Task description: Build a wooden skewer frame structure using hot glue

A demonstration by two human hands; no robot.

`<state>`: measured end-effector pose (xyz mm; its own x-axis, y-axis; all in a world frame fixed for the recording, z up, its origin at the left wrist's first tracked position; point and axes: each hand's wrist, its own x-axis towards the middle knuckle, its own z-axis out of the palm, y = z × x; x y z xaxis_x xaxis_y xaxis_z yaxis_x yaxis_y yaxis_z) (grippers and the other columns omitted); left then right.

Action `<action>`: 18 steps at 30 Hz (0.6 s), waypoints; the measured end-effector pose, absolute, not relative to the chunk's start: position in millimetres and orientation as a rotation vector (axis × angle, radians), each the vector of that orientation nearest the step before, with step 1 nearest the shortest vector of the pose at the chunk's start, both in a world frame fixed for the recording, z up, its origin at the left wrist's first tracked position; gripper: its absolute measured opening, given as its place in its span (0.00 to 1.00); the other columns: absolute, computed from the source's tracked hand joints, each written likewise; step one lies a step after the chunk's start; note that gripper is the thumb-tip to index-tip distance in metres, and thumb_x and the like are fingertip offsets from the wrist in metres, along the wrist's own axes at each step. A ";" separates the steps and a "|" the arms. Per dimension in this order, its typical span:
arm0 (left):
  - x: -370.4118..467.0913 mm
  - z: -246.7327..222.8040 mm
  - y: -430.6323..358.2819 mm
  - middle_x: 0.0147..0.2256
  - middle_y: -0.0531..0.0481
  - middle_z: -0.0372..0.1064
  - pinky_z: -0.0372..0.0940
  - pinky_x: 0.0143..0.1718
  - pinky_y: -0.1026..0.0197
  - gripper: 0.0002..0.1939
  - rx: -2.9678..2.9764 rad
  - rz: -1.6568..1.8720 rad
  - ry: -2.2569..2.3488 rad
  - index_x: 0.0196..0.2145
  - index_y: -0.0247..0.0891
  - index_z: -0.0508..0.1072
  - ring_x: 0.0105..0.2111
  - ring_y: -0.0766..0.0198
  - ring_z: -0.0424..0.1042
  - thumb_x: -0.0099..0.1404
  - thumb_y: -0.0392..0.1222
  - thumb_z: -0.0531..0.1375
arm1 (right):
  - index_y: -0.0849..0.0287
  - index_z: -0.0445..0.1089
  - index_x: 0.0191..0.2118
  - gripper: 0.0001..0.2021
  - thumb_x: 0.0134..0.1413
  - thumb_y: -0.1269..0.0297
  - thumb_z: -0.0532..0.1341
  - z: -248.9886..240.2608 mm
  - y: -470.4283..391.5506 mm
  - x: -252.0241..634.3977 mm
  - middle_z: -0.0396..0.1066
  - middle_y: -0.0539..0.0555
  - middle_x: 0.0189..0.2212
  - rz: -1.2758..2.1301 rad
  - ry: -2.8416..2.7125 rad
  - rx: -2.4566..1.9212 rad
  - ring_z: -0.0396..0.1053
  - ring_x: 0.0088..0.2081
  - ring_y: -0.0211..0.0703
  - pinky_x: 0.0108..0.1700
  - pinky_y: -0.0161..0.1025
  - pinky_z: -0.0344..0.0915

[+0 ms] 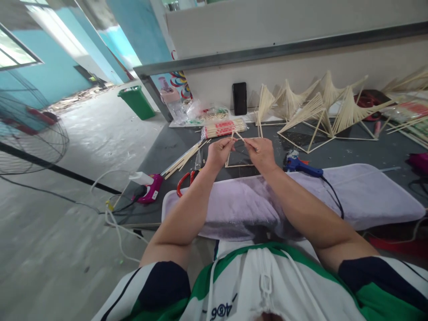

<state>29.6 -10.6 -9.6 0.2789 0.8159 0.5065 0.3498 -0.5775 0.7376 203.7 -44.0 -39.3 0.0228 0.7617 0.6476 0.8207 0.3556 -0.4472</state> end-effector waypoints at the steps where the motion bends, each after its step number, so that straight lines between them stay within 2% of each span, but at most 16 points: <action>1: 29.7 -9.9 -10.6 0.27 0.52 0.76 0.66 0.41 0.63 0.12 2.063 1.258 1.044 0.33 0.37 0.80 0.33 0.64 0.74 0.67 0.42 0.57 | 0.52 0.79 0.47 0.14 0.66 0.63 0.55 -39.7 -43.9 203.8 0.80 0.54 0.40 -0.086 -1.732 -1.406 0.74 0.44 0.44 0.52 0.44 0.57; 11: 32.3 -10.3 -10.4 0.26 0.52 0.76 0.66 0.41 0.64 0.13 2.075 1.252 1.039 0.31 0.37 0.79 0.32 0.64 0.74 0.67 0.43 0.57 | 0.52 0.79 0.45 0.15 0.66 0.60 0.54 -40.9 -44.3 206.2 0.80 0.53 0.38 -0.185 -1.705 -1.377 0.74 0.42 0.45 0.50 0.45 0.60; 18: 35.9 -15.9 -3.4 0.33 0.49 0.77 0.66 0.46 0.63 0.14 2.074 1.320 0.954 0.26 0.37 0.75 0.40 0.63 0.75 0.68 0.43 0.57 | 0.52 0.78 0.47 0.18 0.68 0.57 0.50 -41.1 -37.4 211.2 0.79 0.53 0.35 -0.209 -1.757 -1.410 0.73 0.40 0.46 0.47 0.45 0.63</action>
<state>35.9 -3.4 -15.9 0.2845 0.7756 0.5635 0.2916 -0.6300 0.7198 211.2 -37.4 -41.1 -0.0022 0.7215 0.6924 0.8638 0.3502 -0.3622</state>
